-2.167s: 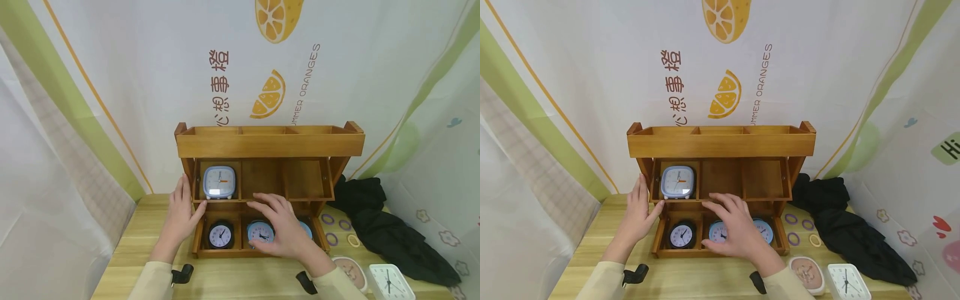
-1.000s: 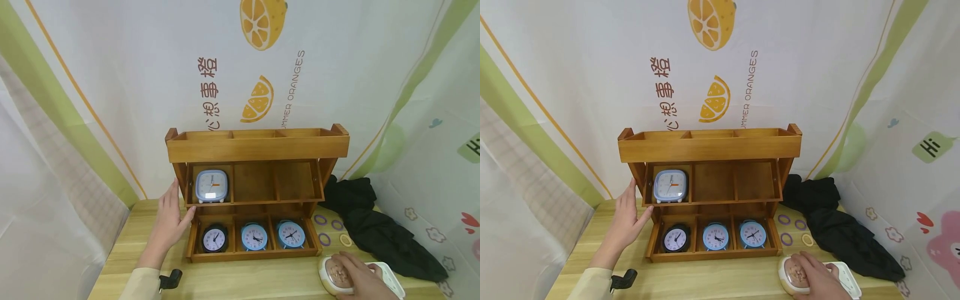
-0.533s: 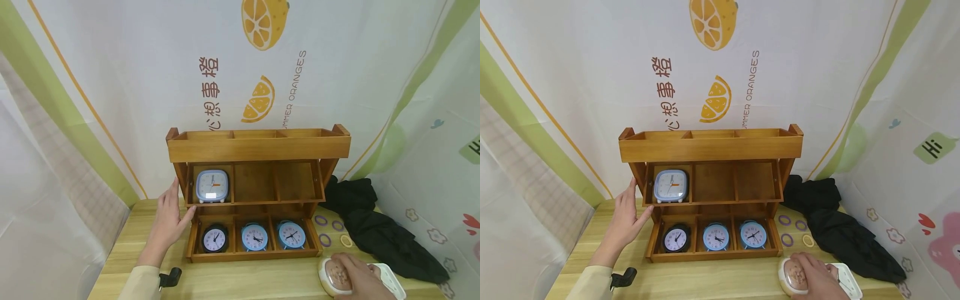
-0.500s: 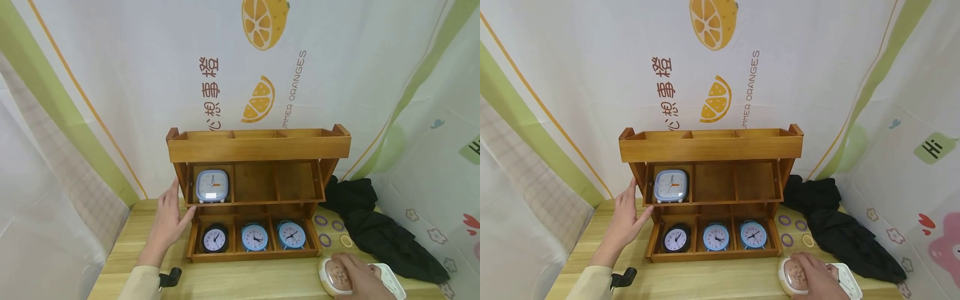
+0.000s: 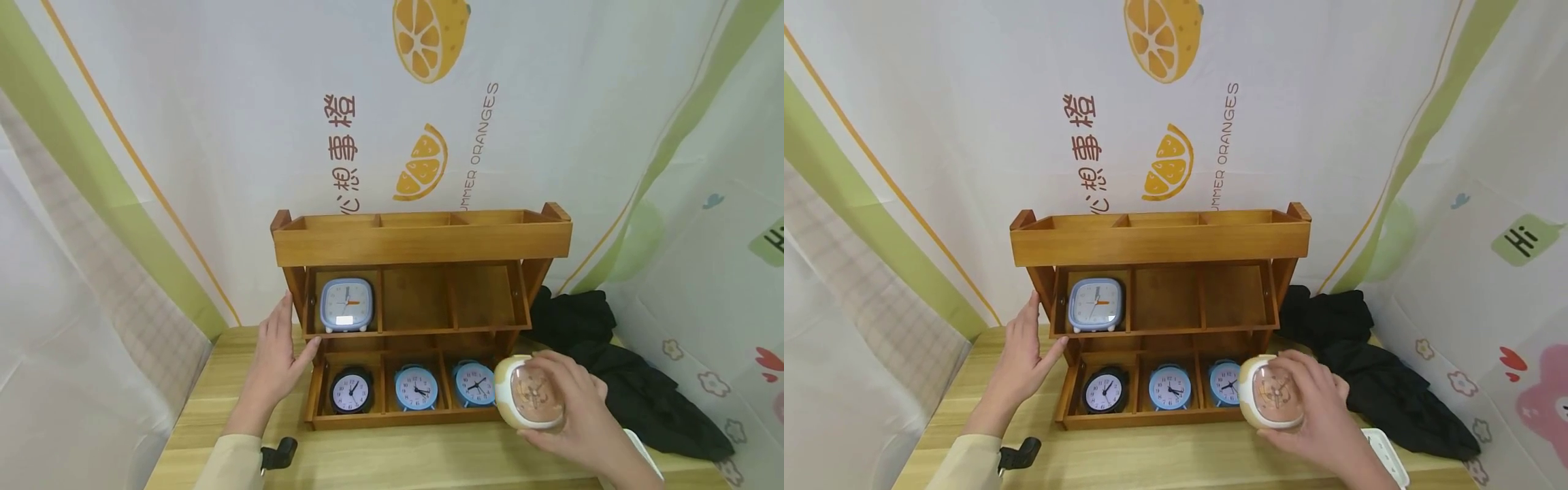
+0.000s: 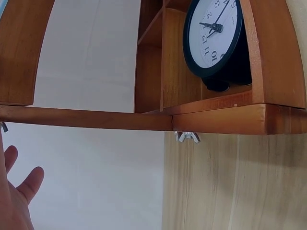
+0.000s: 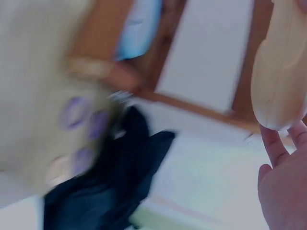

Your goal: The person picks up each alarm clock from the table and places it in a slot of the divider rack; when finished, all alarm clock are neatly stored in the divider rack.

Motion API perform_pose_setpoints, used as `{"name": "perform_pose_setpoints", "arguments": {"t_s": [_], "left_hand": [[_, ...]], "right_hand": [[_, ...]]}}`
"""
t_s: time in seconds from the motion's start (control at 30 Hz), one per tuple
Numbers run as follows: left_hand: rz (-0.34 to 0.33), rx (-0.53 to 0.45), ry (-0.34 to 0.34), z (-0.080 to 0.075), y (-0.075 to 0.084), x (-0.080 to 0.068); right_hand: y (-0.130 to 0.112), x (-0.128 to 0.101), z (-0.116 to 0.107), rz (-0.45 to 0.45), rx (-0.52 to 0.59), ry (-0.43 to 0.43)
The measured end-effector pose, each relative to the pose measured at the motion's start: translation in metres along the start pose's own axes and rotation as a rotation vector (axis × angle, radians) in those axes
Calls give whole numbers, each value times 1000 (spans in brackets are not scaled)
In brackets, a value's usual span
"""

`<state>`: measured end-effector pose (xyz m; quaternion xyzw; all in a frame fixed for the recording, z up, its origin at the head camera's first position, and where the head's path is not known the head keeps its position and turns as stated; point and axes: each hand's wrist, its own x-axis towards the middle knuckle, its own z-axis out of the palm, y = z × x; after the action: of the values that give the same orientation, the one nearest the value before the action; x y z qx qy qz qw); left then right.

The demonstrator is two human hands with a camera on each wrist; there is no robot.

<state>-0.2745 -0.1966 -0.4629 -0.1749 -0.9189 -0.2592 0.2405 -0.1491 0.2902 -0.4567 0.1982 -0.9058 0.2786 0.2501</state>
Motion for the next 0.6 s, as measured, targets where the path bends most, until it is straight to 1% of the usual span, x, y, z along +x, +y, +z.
{"name": "perform_pose_setpoints", "arguments": {"t_s": [0.13,0.3,0.47,0.6], "left_hand": [[-6,5,-19,1,0,-1],[-22,1,-47,2,1,0],[-28,-9,-55,3,1,1],[-23,-14,-40,3,1,1]], "right_hand": [[-18,37,1,-76,43,5],[-32,78,14,-122,67,-20],[-42,113,36,-125,66,-14],[-49,132,53,-106,71,-15]]}}
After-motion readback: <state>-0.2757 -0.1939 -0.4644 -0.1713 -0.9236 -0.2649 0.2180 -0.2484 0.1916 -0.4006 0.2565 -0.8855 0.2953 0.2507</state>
